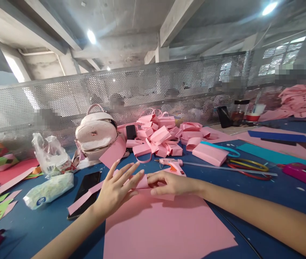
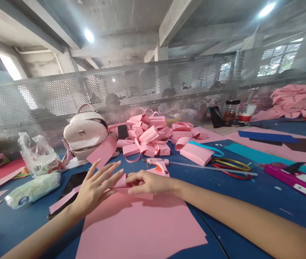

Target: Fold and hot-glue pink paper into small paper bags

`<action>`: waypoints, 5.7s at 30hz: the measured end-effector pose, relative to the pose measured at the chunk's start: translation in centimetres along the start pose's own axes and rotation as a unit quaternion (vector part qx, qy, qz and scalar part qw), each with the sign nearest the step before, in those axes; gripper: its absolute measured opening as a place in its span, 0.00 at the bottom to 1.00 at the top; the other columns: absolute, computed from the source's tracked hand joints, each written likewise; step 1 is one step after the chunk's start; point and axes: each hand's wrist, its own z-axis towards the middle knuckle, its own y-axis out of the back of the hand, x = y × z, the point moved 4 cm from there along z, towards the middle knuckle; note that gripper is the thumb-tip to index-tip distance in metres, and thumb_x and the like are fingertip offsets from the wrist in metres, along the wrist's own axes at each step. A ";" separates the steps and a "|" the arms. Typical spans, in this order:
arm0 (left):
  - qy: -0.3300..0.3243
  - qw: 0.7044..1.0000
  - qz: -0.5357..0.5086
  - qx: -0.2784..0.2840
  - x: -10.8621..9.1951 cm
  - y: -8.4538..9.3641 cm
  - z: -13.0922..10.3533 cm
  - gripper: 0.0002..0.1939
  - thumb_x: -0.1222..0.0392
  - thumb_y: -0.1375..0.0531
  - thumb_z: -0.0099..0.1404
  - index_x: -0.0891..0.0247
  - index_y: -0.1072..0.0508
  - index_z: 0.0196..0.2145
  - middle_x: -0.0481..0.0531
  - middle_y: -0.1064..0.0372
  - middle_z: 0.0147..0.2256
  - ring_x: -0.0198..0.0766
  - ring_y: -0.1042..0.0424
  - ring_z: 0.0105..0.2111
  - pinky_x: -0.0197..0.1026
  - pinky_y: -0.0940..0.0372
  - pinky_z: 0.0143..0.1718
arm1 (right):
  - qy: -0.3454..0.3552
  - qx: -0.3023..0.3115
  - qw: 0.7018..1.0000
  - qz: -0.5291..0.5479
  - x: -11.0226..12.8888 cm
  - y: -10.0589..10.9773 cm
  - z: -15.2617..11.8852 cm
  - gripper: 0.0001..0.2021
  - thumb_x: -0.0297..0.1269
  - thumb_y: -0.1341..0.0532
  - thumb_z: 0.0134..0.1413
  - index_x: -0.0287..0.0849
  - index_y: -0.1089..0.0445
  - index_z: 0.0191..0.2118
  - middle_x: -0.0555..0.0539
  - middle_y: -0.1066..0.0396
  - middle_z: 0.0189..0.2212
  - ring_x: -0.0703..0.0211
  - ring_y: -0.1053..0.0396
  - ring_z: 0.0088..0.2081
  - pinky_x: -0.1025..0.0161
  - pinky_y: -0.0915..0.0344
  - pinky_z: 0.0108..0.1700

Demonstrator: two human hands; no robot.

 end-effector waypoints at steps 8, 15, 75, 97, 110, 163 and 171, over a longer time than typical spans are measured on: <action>0.061 0.989 -0.128 0.044 0.8 -1.5 -0.8 0.27 0.48 0.49 0.76 0.56 0.43 0.68 0.58 0.35 0.64 0.44 0.33 0.60 0.57 0.59 0.70 | -0.085 0.083 0.986 0.113 -1.4 -1.5 -0.1 0.19 0.52 0.34 0.55 0.42 0.39 0.34 0.56 0.41 0.26 0.68 0.43 0.26 0.69 0.46 0.27; 0.070 0.965 -0.247 0.043 1.3 -2.4 -1.1 0.33 0.42 0.47 0.73 0.52 0.47 0.70 0.61 0.32 0.62 0.48 0.30 0.59 0.62 0.50 0.67 | -0.122 0.068 0.978 0.156 -2.1 -2.7 -0.2 0.14 0.42 0.36 0.55 0.43 0.41 0.40 0.59 0.42 0.23 0.71 0.47 0.21 0.72 0.50 0.20; 0.192 0.890 -0.380 0.165 0.9 1.0 1.4 0.06 0.55 0.33 0.61 0.57 0.25 0.32 0.48 0.21 0.39 0.45 0.22 0.43 0.55 0.35 0.60 | 0.195 -0.079 0.771 -0.601 7.0 0.0 1.7 0.07 0.34 0.40 0.68 0.44 0.26 0.37 0.49 0.26 0.44 0.51 0.37 0.51 0.49 0.49 0.59; 0.385 0.795 -0.366 0.295 -1.2 -0.1 0.9 0.09 0.62 0.34 0.48 0.60 0.33 0.19 0.44 0.34 0.22 0.40 0.31 0.31 0.39 0.36 0.36 | 0.207 -0.050 0.745 -0.632 7.5 -1.1 1.4 0.08 0.25 0.42 0.63 0.42 0.28 0.36 0.47 0.26 0.39 0.52 0.35 0.45 0.51 0.49 0.56; 0.355 0.844 -0.340 0.215 -0.7 -1.1 0.0 0.14 0.63 0.34 0.47 0.58 0.29 0.34 0.43 0.27 0.23 0.49 0.26 0.42 0.66 0.61 0.67 | 0.215 -0.065 0.710 -0.667 7.1 -1.5 1.7 0.08 0.23 0.41 0.60 0.39 0.27 0.38 0.46 0.27 0.38 0.51 0.34 0.45 0.51 0.49 0.57; 0.119 0.982 -0.129 0.065 0.2 -0.5 0.0 0.30 0.57 0.56 0.79 0.54 0.63 0.73 0.61 0.40 0.67 0.48 0.35 0.64 0.56 0.44 0.65 | 0.060 -0.216 0.941 -0.255 4.2 2.3 2.8 0.05 0.27 0.28 0.52 0.45 0.18 0.33 0.50 0.20 0.30 0.59 0.27 0.35 0.60 0.34 0.44; 0.212 0.936 -0.279 -0.014 1.1 -1.1 -0.9 0.29 0.56 0.45 0.75 0.49 0.47 0.70 0.59 0.34 0.63 0.51 0.32 0.59 0.57 0.39 0.61 | 0.089 -0.206 0.948 -0.227 4.1 2.6 2.8 0.03 0.28 0.29 0.53 0.43 0.19 0.31 0.49 0.21 0.31 0.57 0.30 0.36 0.59 0.34 0.44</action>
